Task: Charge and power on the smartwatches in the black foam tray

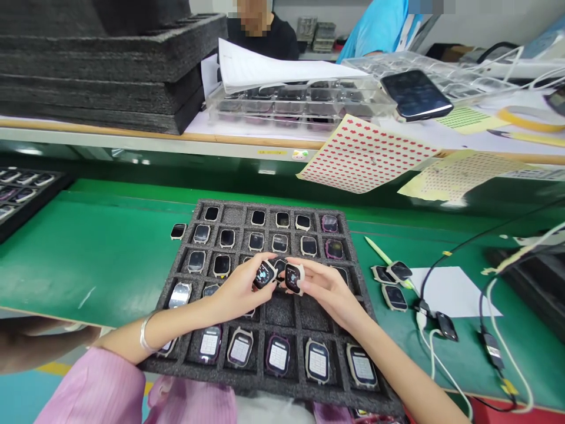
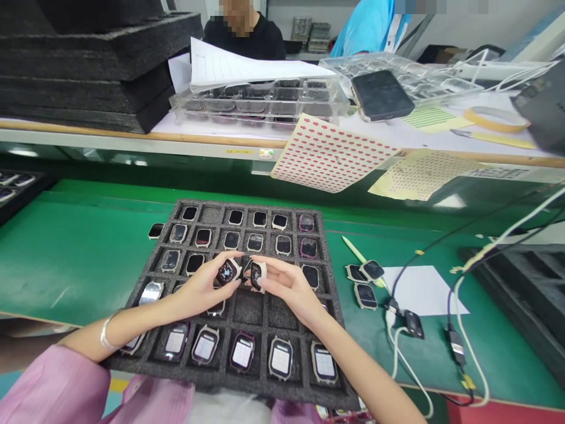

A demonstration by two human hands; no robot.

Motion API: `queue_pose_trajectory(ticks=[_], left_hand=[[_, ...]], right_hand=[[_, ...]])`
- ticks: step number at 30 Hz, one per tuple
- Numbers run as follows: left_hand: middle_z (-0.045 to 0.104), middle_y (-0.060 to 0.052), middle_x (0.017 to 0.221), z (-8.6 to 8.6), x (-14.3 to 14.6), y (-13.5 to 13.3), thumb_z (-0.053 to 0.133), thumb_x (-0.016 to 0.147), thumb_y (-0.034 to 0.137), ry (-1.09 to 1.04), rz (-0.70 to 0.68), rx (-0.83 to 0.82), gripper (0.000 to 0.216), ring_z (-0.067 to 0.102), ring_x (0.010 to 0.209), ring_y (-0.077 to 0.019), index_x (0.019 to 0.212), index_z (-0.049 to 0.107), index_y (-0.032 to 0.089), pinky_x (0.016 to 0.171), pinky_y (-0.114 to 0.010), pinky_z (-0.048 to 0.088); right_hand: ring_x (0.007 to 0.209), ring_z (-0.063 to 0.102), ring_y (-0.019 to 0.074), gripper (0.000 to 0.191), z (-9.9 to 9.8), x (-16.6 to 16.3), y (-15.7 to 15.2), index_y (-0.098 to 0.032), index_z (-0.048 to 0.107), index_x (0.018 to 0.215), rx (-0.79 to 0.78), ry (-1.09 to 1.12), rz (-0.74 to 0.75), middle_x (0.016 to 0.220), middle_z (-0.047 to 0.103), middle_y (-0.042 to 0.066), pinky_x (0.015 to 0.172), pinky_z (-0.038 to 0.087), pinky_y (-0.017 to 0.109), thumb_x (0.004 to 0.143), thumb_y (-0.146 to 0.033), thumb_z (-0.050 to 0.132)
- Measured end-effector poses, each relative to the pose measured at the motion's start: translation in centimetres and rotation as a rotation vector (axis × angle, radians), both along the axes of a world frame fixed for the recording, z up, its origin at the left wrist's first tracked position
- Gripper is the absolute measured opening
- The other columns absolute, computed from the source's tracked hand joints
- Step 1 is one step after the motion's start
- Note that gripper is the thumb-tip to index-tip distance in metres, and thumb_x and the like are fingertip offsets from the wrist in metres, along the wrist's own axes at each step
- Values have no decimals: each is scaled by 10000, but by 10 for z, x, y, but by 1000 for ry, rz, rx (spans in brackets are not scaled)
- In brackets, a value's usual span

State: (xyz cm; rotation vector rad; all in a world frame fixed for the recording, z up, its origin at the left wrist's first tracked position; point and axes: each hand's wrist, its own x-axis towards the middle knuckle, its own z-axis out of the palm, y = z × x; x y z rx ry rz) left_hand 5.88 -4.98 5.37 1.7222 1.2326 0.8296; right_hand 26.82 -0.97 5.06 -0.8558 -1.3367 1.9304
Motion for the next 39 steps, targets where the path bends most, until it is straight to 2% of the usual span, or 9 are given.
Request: queue_pose_trajectory(ticks=[2, 8, 13, 20, 24, 28, 39], left_hand=[[640, -73, 1073, -1, -1, 0, 523, 826, 195, 5, -4, -9, 435, 612, 919, -198, 1252, 435, 180, 785, -293, 482], [648, -40, 968, -1, -3, 1, 534, 795, 174, 48, -48, -49, 371, 609, 826, -180, 1162, 484, 182, 757, -288, 472], [639, -61, 1046, 1, -2, 2, 542, 803, 198, -13, -55, -24, 387, 610, 894, -187, 1182, 463, 182, 786, -281, 467], [636, -42, 968, 1, -3, 1, 530, 775, 144, 52, -78, -37, 365, 593, 803, -166, 1136, 486, 168, 734, -269, 453], [631, -50, 1000, 3, -3, 1, 533, 784, 158, 19, -97, -3, 394, 595, 838, -169, 1171, 460, 165, 753, -266, 452], [631, -35, 969, 5, -3, 0, 523, 774, 139, 38, -91, -16, 368, 596, 798, -159, 1137, 480, 177, 726, -256, 451], [628, -38, 977, 6, -4, -2, 525, 788, 133, 6, -93, 2, 372, 588, 812, -153, 1155, 475, 169, 739, -250, 445]], right_hand=[[982, 663, 254, 392, 0, 0, -1, -228, 659, 1151, 21, -22, -20, 1052, 718, 79, 898, 514, 434, 768, -274, 732], [942, 680, 235, 374, -1, -1, -2, -218, 682, 1114, 30, -29, -20, 1038, 726, 78, 899, 512, 407, 747, -241, 753], [1009, 662, 229, 385, -2, -2, -2, -232, 670, 1139, 56, 13, 12, 1111, 703, 75, 943, 492, 398, 762, -232, 743], [939, 685, 216, 405, -7, -1, -3, -212, 678, 1121, 69, -10, 10, 1049, 722, 78, 885, 532, 368, 728, -232, 774], [972, 676, 223, 435, -8, -1, -3, -209, 666, 1145, 82, 8, 19, 1091, 707, 85, 926, 516, 392, 726, -238, 777], [930, 683, 202, 396, -7, 0, -3, -223, 685, 1105, 89, -5, 21, 1038, 722, 64, 883, 536, 352, 721, -223, 781], [897, 681, 203, 379, -2, 0, -5, -197, 689, 1071, 86, -46, 53, 1003, 709, 61, 870, 538, 359, 705, -214, 786]])
